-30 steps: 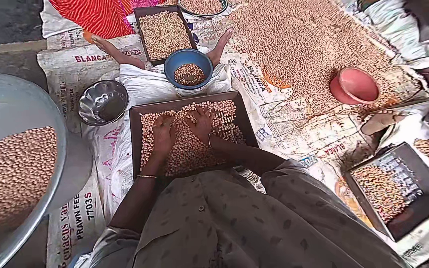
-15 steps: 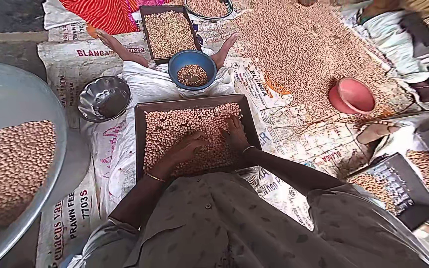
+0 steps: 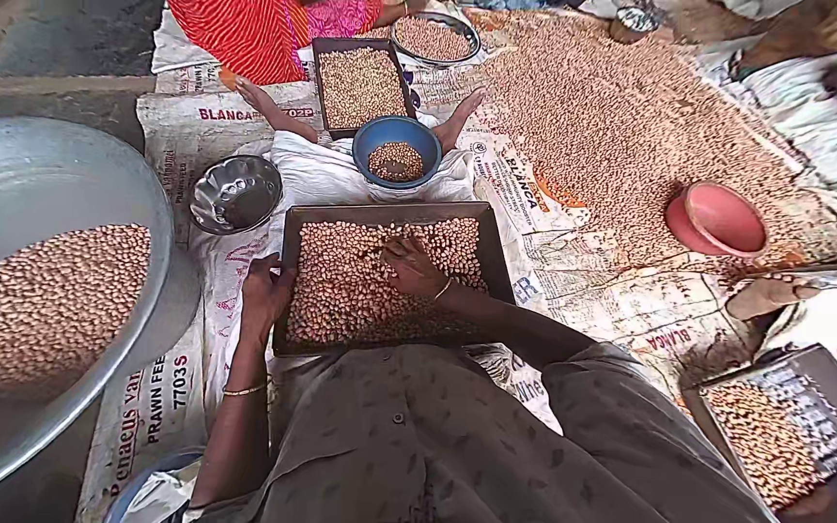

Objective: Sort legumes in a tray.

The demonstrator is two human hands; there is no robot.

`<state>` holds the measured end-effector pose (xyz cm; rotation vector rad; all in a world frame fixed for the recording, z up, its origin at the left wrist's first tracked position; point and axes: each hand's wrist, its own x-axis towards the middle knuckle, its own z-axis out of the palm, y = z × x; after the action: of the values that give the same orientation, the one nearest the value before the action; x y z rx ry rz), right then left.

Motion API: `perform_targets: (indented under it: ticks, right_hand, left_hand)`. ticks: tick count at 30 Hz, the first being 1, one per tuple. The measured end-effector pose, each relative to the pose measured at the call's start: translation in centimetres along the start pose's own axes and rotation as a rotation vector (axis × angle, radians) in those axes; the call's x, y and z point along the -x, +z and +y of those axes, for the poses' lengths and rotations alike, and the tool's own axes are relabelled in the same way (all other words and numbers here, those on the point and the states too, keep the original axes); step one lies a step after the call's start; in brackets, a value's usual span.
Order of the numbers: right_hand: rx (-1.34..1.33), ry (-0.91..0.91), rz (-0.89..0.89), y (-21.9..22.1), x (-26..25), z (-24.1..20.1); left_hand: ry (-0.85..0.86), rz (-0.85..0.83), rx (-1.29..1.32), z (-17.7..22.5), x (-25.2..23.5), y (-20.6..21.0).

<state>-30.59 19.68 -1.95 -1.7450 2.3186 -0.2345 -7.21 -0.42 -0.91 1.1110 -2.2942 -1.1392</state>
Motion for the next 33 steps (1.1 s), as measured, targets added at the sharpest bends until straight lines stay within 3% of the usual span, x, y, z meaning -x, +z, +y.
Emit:
perform_targets:
  ticks: [3, 7, 9, 13, 16, 19, 21, 23, 24, 27, 29, 33]
  right_hand:
    - [-0.071, 0.173, -0.055, -2.9, 5.3, 5.2]
    - [-0.286, 0.071, -0.113, -1.5, 12.1, 4.6]
    - [-0.272, -0.060, 0.008, -0.3, 12.0, 2.1]
    - [-0.187, -0.341, 0.449, -0.5, 6.2, -3.1]
    - [-0.143, -0.207, 0.643, -2.8, 2.4, -3.8]
    - [-0.148, -0.055, 0.602, -1.9, 3.4, 0.8]
    - [-0.320, -0.069, 0.335, -0.7, 6.8, 2.8]
    - [-0.441, -0.090, 0.060, -1.1, 9.8, 1.3]
    - [-0.462, -0.139, 0.022, -1.2, 10.2, -0.5]
    - [-0.320, -0.360, 0.186, -0.4, 7.7, -5.2]
    - [-0.228, -0.409, 0.353, -1.6, 4.7, -6.6]
    - [-0.108, -0.161, 0.615, -3.3, 0.9, -3.4]
  left_hand:
    - [-0.062, -0.162, 0.451, -2.6, 1.6, 0.8]
    - [-0.105, -0.164, 0.896, -1.8, 3.3, 1.4]
    - [-0.021, -0.179, 0.920, 0.9, 4.0, 0.4]
    - [0.165, -0.172, 0.769, 7.4, 6.5, -2.0]
    - [0.218, -0.133, 0.718, 8.3, 7.8, -3.1]
    - [0.158, -0.071, 0.794, 5.3, 9.3, -2.6]
    - [0.030, -0.007, 0.900, 2.8, 9.8, -1.6]
    - [-0.067, 0.018, 0.950, 1.1, 9.9, -0.3]
    - [-0.070, 0.026, 0.956, 1.1, 9.7, 0.0]
    - [0.106, -0.031, 0.866, 4.1, 9.6, -0.9]
    - [0.221, -0.053, 0.774, 6.7, 9.6, -1.9]
    - [0.229, -0.055, 0.793, 6.2, 10.1, -2.4]
